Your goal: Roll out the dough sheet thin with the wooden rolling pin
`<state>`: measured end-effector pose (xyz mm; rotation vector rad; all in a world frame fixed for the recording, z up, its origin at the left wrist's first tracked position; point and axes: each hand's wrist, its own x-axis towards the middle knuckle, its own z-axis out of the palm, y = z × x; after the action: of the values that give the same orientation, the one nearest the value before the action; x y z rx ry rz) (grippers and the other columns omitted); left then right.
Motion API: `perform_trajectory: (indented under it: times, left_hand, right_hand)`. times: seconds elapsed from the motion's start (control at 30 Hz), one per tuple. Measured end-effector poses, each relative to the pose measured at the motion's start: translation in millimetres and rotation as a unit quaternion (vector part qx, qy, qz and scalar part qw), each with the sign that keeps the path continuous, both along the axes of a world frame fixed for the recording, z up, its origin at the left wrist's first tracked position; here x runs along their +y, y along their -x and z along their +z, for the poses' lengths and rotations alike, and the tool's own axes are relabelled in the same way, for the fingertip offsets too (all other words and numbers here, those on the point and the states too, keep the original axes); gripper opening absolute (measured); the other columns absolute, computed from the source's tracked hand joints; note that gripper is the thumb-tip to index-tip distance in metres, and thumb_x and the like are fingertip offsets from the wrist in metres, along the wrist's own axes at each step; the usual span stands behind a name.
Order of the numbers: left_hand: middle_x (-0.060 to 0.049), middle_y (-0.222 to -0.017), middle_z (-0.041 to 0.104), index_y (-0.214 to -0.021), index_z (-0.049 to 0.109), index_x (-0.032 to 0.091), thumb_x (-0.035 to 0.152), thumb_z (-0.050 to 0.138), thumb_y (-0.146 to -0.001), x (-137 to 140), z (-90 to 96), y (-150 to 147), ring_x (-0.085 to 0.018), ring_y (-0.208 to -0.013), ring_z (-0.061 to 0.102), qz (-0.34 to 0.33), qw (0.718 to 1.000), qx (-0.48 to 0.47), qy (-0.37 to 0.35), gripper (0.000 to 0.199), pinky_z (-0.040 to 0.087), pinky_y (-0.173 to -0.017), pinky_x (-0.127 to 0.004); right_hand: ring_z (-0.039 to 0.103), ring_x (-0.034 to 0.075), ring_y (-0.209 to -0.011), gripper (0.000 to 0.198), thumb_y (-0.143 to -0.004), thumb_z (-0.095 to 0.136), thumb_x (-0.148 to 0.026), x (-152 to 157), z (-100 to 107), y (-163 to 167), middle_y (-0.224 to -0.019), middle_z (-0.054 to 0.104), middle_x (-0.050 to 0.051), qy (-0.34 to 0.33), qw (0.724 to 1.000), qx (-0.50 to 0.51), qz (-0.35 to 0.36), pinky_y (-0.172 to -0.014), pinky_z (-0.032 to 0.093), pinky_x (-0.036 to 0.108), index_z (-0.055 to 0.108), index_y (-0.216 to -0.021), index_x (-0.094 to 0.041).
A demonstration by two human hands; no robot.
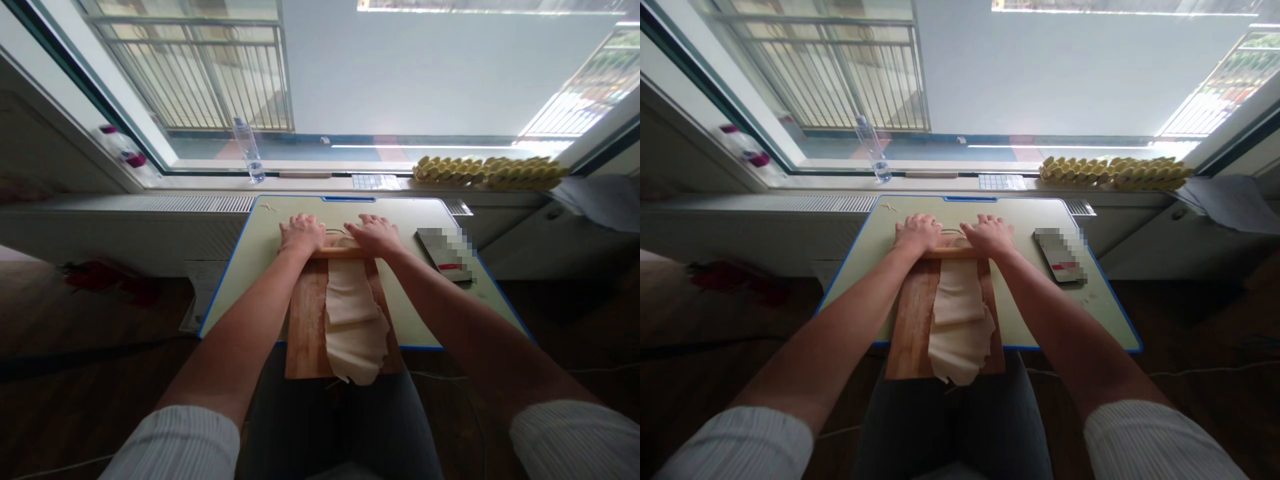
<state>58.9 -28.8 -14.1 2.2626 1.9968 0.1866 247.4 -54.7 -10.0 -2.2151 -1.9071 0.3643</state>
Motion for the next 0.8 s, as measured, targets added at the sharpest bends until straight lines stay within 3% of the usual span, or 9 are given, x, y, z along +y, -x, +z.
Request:
perform_trajectory:
  times: [0.33,0.57,0.8]
  left_hand:
    - [-0.017,-0.146,0.063,-0.132,0.067,0.022,0.044,0.036,-0.104,11,-0.6,-2,-0.035,-0.135,0.056,0.005,1.000,-0.010,-0.019,0.048,0.040,-0.115,-0.058]
    - [-0.016,-0.148,0.062,-0.135,0.067,0.024,0.045,0.037,-0.103,-5,0.3,1,-0.035,-0.134,0.056,-0.006,1.000,-0.016,-0.015,0.049,0.042,-0.114,-0.057]
    - [-0.010,-0.159,0.055,-0.143,0.063,0.032,0.050,0.037,-0.102,-28,-1.8,8,-0.036,-0.141,0.051,-0.015,1.000,-0.020,-0.002,0.052,0.035,-0.120,-0.063]
  right_hand:
    - [0.046,0.038,-0.146,0.073,-0.102,0.039,-0.068,10,-4,0,-0.160,0.053,0.018,-0.041,0.999,-0.003,-0.006,-0.120,0.031,0.063,0.055,-0.153,-0.019]
    - [0.047,0.038,-0.145,0.071,-0.103,0.038,-0.066,-8,0,3,-0.160,0.053,0.019,-0.015,1.000,-0.008,-0.012,-0.119,0.033,0.062,0.056,-0.152,-0.018]
    - [0.045,0.039,-0.147,0.074,-0.103,0.034,-0.067,-34,0,7,-0.163,0.050,0.018,0.001,1.000,-0.025,-0.018,-0.119,0.035,0.059,0.050,-0.156,-0.019]
